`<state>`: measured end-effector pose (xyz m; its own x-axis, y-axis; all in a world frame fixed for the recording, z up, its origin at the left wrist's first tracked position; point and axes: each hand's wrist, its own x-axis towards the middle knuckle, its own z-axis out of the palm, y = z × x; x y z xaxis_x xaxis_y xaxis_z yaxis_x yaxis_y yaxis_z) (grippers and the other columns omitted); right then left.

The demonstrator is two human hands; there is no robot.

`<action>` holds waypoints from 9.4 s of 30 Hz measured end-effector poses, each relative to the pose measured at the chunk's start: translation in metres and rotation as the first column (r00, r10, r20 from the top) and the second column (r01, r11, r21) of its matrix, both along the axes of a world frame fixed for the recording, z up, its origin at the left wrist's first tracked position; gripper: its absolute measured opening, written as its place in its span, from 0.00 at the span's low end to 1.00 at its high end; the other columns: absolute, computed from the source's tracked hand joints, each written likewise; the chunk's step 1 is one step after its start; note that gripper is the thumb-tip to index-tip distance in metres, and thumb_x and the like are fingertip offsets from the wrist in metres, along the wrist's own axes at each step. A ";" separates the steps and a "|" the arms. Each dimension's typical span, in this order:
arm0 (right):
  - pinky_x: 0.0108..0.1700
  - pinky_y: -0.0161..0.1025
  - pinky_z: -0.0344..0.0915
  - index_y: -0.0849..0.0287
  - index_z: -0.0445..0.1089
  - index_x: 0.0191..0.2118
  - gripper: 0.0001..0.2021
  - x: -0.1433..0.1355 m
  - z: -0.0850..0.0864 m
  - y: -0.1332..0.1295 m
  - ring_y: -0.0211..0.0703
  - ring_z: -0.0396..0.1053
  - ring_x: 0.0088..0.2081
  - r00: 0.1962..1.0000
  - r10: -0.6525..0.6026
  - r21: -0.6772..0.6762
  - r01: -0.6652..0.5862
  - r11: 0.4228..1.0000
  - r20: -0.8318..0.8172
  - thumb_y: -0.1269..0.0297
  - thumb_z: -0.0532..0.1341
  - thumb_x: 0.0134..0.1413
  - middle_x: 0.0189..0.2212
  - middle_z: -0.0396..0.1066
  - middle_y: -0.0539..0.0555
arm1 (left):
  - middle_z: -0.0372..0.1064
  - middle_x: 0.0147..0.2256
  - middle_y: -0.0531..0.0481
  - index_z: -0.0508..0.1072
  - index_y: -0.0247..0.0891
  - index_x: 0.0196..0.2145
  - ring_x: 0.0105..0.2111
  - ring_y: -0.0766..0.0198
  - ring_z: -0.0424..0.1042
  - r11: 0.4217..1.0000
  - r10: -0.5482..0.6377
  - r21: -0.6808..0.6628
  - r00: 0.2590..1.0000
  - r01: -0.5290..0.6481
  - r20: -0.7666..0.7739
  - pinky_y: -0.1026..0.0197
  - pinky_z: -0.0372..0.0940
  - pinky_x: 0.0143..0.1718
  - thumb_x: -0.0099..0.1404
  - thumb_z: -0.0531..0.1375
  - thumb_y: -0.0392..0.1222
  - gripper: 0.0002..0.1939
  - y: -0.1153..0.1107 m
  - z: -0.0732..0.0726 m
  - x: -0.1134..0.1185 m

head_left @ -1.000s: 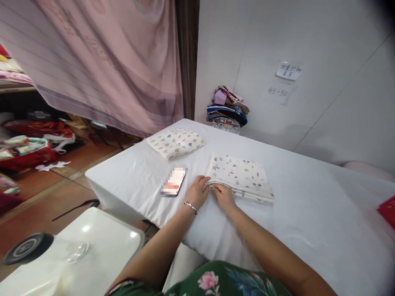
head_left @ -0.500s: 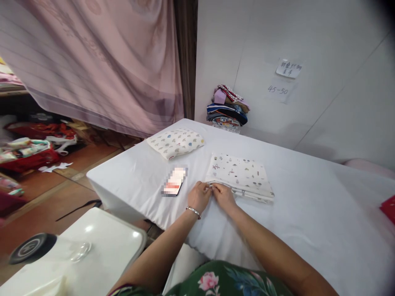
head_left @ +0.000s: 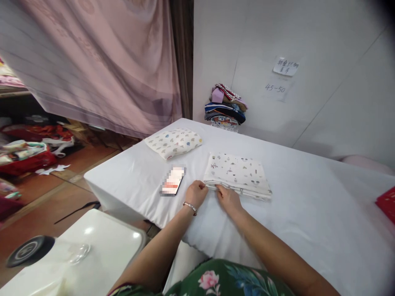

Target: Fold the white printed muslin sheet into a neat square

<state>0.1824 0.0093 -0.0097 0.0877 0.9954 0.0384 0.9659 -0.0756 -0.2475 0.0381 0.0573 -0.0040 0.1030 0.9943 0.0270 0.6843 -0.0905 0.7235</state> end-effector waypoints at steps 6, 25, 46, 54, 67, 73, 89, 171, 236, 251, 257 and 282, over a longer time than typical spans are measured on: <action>0.32 0.34 0.57 0.51 0.64 0.47 0.15 0.007 0.001 -0.002 0.42 0.70 0.31 0.996 -0.002 -0.009 0.003 1.000 0.094 0.60 0.45 0.60 0.31 0.73 0.53 | 0.67 0.28 0.53 0.67 0.37 0.25 0.27 0.69 0.65 0.996 -0.018 0.091 0.995 0.026 -0.094 0.67 0.55 0.27 0.52 0.54 0.36 0.02 -0.001 -0.002 0.002; 0.49 0.44 0.57 0.57 0.66 0.48 0.16 0.098 0.005 -0.061 0.46 0.61 0.47 0.997 0.064 0.481 -0.072 0.874 0.034 0.65 0.49 0.56 0.44 0.66 0.57 | 0.65 0.33 0.51 0.67 0.39 0.29 0.29 0.67 0.65 0.989 -0.088 0.090 0.951 0.120 -0.295 0.64 0.54 0.26 0.58 0.51 0.40 0.06 -0.001 0.000 0.002; 0.53 0.48 0.47 0.56 0.65 0.47 0.15 0.140 0.004 -0.040 0.42 0.65 0.45 0.998 0.059 0.418 -0.064 0.906 0.026 0.65 0.47 0.58 0.42 0.70 0.55 | 0.66 0.38 0.47 0.70 0.46 0.41 0.40 0.61 0.64 0.895 -0.291 0.139 0.791 0.424 -0.538 0.61 0.59 0.37 0.63 0.48 0.39 0.13 -0.007 0.002 0.027; 0.48 0.42 0.54 0.56 0.66 0.46 0.15 0.145 0.009 -0.027 0.42 0.68 0.40 0.998 0.042 0.391 -0.019 0.920 -0.051 0.63 0.49 0.57 0.39 0.72 0.53 | 0.68 0.38 0.47 0.69 0.45 0.41 0.38 0.60 0.67 0.881 -0.312 0.120 0.752 0.458 -0.581 0.61 0.59 0.34 0.64 0.47 0.41 0.13 -0.011 0.003 0.037; 0.50 0.44 0.51 0.57 0.65 0.46 0.14 0.140 -0.004 -0.032 0.43 0.65 0.43 0.995 0.036 0.483 0.012 0.875 -0.090 0.65 0.50 0.56 0.42 0.71 0.55 | 0.71 0.33 0.43 0.70 0.38 0.38 0.33 0.59 0.70 0.860 -0.340 0.062 0.660 0.506 -0.670 0.59 0.60 0.31 0.63 0.45 0.35 0.14 -0.008 0.005 0.061; 0.50 0.44 0.51 0.57 0.66 0.45 0.13 0.141 -0.002 -0.035 0.42 0.65 0.43 0.993 0.050 0.470 0.008 0.883 -0.111 0.65 0.50 0.56 0.41 0.71 0.54 | 0.71 0.33 0.45 0.70 0.39 0.39 0.34 0.60 0.70 0.791 -0.427 0.035 0.592 0.610 -0.683 0.61 0.60 0.32 0.62 0.46 0.37 0.14 -0.009 0.010 0.049; 0.51 0.46 0.50 0.56 0.66 0.46 0.13 0.144 -0.005 -0.041 0.45 0.61 0.47 0.993 0.042 0.538 0.021 0.843 -0.106 0.65 0.54 0.54 0.43 0.68 0.55 | 0.71 0.35 0.43 0.70 0.38 0.40 0.35 0.58 0.71 0.744 -0.455 0.008 0.516 0.668 -0.725 0.59 0.63 0.34 0.63 0.45 0.35 0.15 -0.013 0.013 0.086; 0.33 0.33 0.64 0.60 0.64 0.49 0.25 0.207 -0.008 0.019 0.38 0.69 0.33 0.354 -0.253 -0.034 0.523 0.852 -0.900 0.62 0.61 0.41 0.35 0.71 0.52 | 0.72 0.36 0.46 0.68 0.42 0.43 0.35 0.59 0.71 0.739 -0.572 -0.064 0.575 0.670 -0.586 0.60 0.61 0.34 0.64 0.46 0.44 0.15 -0.052 0.008 0.173; 0.16 0.31 0.50 0.61 0.64 0.34 0.14 0.176 -0.009 -0.073 0.31 0.56 0.14 0.070 -0.126 -0.071 0.522 0.850 -0.990 0.63 0.60 0.37 0.15 0.65 0.45 | 0.66 0.37 0.47 0.67 0.39 0.38 0.39 0.60 0.64 0.704 -0.467 0.294 0.733 0.647 -0.495 0.59 0.57 0.38 0.61 0.52 0.47 0.12 -0.026 0.017 0.196; 0.16 0.29 0.52 0.59 0.62 0.36 0.15 0.176 -0.011 -0.071 0.32 0.60 0.17 0.092 -0.061 -0.010 0.475 0.880 -0.994 0.63 0.61 0.38 0.19 0.66 0.46 | 0.66 0.36 0.47 0.67 0.39 0.37 0.39 0.60 0.63 0.710 -0.475 0.300 0.748 0.637 -0.463 0.59 0.57 0.39 0.60 0.53 0.47 0.11 -0.031 0.016 0.194; 0.18 0.30 0.55 0.59 0.62 0.41 0.18 0.176 -0.012 -0.069 0.34 0.63 0.20 0.056 -0.076 -0.042 0.462 0.886 -0.995 0.61 0.60 0.41 0.22 0.67 0.47 | 0.66 0.37 0.47 0.67 0.39 0.37 0.40 0.59 0.63 0.705 -0.489 0.274 0.728 0.654 -0.480 0.58 0.56 0.40 0.60 0.53 0.46 0.10 -0.035 0.016 0.194; 0.16 0.29 0.53 0.58 0.58 0.45 0.23 0.169 -0.004 -0.065 0.33 0.63 0.19 0.076 -0.052 -0.013 0.437 0.899 -0.996 0.65 0.60 0.39 0.20 0.65 0.45 | 0.67 0.37 0.47 0.69 0.39 0.40 0.38 0.61 0.64 0.680 -0.549 0.273 0.719 0.681 -0.426 0.60 0.58 0.40 0.59 0.54 0.48 0.15 -0.035 0.018 0.185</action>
<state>0.3518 -0.0559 -0.0133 0.4765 0.8738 -0.0969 -0.1810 -0.0104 -0.9834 0.2231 0.0220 0.0135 0.7549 0.6062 0.2505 0.5316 -0.7891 0.3077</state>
